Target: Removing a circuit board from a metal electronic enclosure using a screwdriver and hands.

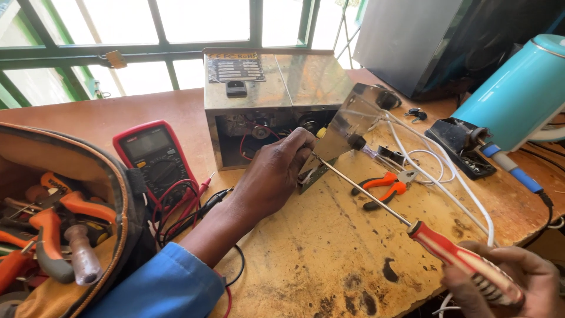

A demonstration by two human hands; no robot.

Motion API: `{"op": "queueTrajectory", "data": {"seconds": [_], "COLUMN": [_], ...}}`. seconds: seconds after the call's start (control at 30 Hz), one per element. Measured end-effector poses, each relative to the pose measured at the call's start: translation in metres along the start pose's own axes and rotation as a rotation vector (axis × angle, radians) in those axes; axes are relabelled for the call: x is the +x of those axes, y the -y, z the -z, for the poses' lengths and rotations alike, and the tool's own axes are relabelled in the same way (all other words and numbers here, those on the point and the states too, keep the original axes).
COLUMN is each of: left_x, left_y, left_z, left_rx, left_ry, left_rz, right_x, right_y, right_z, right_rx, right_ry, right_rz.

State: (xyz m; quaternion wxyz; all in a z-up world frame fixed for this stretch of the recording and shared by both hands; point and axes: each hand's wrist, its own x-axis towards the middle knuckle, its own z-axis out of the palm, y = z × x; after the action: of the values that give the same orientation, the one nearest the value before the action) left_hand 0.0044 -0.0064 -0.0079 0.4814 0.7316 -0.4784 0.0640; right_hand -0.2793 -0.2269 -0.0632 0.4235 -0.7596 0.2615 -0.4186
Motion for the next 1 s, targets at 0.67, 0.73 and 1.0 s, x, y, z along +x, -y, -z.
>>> {"op": "queueTrajectory", "data": {"seconds": [0.67,0.73,1.0], "left_x": [0.002,0.002,0.001], "left_y": [-0.010,-0.009,-0.012], "left_z": [-0.001,-0.001,0.001], "left_rx": [0.061,0.081,0.067], "left_ry": [0.047,0.048,0.042], "left_rz": [0.017,0.006,-0.005], "right_x": [-0.014,-0.014,-0.018], "right_y": [0.052,0.064,0.058], "right_z": [-0.027,-0.028,-0.017], "right_rx": [0.171,0.139,0.036], "right_ry": [-0.162,-0.165,-0.061], "right_rz": [-0.200,-0.154,-0.030]}}
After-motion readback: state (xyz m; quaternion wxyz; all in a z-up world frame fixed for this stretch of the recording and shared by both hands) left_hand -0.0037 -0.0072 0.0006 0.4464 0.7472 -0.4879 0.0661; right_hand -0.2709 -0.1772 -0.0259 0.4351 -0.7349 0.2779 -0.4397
